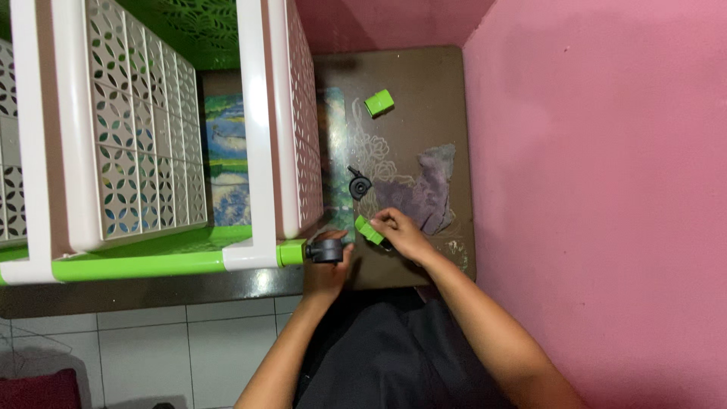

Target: The person cleans small green plastic corner pieces and black caster wheels with a cloth, then attaches the wheels to the bottom of a green and white plastic storage unit. The unit is then lifted and set upright on the table.

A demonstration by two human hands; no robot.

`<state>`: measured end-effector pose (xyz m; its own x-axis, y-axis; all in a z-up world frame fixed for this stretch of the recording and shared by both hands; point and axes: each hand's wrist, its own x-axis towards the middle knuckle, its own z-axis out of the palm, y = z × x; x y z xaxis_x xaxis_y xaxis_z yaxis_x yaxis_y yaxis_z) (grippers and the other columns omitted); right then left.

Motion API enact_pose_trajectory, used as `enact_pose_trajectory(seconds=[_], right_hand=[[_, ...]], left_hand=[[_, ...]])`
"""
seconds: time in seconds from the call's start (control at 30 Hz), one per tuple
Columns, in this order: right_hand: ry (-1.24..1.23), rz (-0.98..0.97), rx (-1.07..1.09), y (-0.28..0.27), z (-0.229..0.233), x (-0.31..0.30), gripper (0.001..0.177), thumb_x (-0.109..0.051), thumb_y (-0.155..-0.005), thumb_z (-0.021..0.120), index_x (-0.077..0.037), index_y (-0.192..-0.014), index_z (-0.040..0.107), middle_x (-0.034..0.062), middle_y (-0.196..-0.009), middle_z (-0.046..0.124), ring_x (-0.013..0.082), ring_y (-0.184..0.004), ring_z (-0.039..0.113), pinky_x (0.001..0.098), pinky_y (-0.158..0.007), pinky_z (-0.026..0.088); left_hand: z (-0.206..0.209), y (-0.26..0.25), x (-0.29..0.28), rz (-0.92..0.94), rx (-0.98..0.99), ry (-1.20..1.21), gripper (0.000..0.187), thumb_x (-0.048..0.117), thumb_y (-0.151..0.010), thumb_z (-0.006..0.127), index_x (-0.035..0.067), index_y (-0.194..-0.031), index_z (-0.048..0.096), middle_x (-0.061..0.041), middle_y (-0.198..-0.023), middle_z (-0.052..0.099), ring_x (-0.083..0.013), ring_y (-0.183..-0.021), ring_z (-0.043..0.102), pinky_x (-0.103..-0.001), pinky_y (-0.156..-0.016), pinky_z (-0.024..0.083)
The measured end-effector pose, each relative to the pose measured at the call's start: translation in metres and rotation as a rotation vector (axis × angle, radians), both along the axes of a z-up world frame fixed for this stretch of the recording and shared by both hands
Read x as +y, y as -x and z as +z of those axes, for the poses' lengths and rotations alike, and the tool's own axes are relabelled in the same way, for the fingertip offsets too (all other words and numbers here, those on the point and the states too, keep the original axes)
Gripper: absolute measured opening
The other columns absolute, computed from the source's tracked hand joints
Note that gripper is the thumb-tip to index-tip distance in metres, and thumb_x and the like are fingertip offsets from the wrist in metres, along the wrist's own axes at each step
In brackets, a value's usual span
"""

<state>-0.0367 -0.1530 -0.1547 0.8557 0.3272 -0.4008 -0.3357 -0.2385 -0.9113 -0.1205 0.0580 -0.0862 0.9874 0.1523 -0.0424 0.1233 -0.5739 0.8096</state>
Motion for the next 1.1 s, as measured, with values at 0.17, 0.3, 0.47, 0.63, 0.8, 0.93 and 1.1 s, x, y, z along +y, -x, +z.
enact_pose_trajectory(seconds=[0.17,0.3,0.47,0.63,0.8,0.93,1.1], right_hand=[[0.216,0.135,-0.16,0.029,-0.009,0.039,0.038,-0.022,-0.081,0.084,-0.002,-0.109,0.067,0.0066,-0.096,0.069,0.0185,-0.092,0.064,0.0322,-0.084,0.051],[0.361,0.018,-0.339,0.033,0.005,0.072,0.037,-0.014,-0.08,0.078,-0.008,-0.116,0.072,0.0108,-0.107,0.072,0.028,-0.1,0.069,0.0372,-0.089,0.054],[0.493,-0.023,-0.764,0.041,0.025,0.098,0.041,-0.005,-0.071,0.075,-0.01,-0.111,0.073,0.0145,-0.112,0.07,0.0372,-0.105,0.061,0.0462,-0.093,0.048],[0.594,-0.114,-0.718,0.046,0.031,0.115,0.02,-0.01,-0.079,0.075,-0.011,-0.098,0.069,0.0107,-0.097,0.069,0.036,-0.1,0.059,0.0462,-0.091,0.044],[0.518,-0.174,-0.85,0.052,0.026,0.119,0.019,-0.01,-0.08,0.074,-0.007,-0.098,0.067,0.0139,-0.095,0.067,0.0391,-0.098,0.06,0.0492,-0.089,0.046],[0.496,-0.183,-0.805,0.046,0.027,0.121,0.015,-0.009,-0.082,0.073,-0.009,-0.097,0.071,0.0153,-0.096,0.07,0.0399,-0.095,0.063,0.0493,-0.087,0.049],[0.419,-0.091,-0.795,0.036,0.028,0.118,0.018,-0.009,-0.082,0.071,-0.009,-0.1,0.071,0.0154,-0.099,0.072,0.0383,-0.097,0.067,0.0482,-0.087,0.052]], left_hand=[[-0.023,0.029,0.045,0.099,-0.099,-0.152,0.041,0.023,-0.088,0.078,-0.001,-0.117,0.064,-0.025,-0.106,0.069,-0.0447,-0.1,0.065,-0.049,-0.086,0.052],[-0.046,0.027,0.063,0.117,-0.07,0.036,0.038,0.024,-0.087,0.078,-0.001,-0.113,0.066,-0.023,-0.104,0.071,-0.0408,-0.096,0.068,-0.048,-0.083,0.054],[-0.05,0.033,0.068,-0.025,0.007,0.008,0.027,0.022,-0.091,0.078,0.002,-0.108,0.07,-0.018,-0.103,0.071,-0.0349,-0.099,0.068,-0.044,-0.087,0.053],[-0.007,0.041,0.086,-0.01,-0.689,-0.472,0.03,0.023,-0.092,0.084,0.013,-0.115,0.068,-0.01,-0.118,0.059,-0.0298,-0.11,0.058,-0.041,-0.095,0.047],[0.05,0.028,0.118,0.18,-0.968,-0.913,0.077,0.059,-0.096,0.084,0.023,-0.148,0.039,-0.007,-0.156,0.027,-0.0266,-0.147,0.027,-0.055,-0.127,0.006],[0.091,0.018,0.124,0.154,-0.834,-0.935,0.084,0.074,-0.093,0.073,0.021,-0.149,0.042,-0.011,-0.159,0.036,-0.0308,-0.155,0.021,-0.057,-0.125,-0.004],[0.099,0.015,0.122,0.116,-0.803,-0.89,0.085,0.074,-0.096,0.074,0.024,-0.155,0.04,-0.01,-0.161,0.037,-0.0297,-0.16,0.015,-0.056,-0.128,-0.006]])
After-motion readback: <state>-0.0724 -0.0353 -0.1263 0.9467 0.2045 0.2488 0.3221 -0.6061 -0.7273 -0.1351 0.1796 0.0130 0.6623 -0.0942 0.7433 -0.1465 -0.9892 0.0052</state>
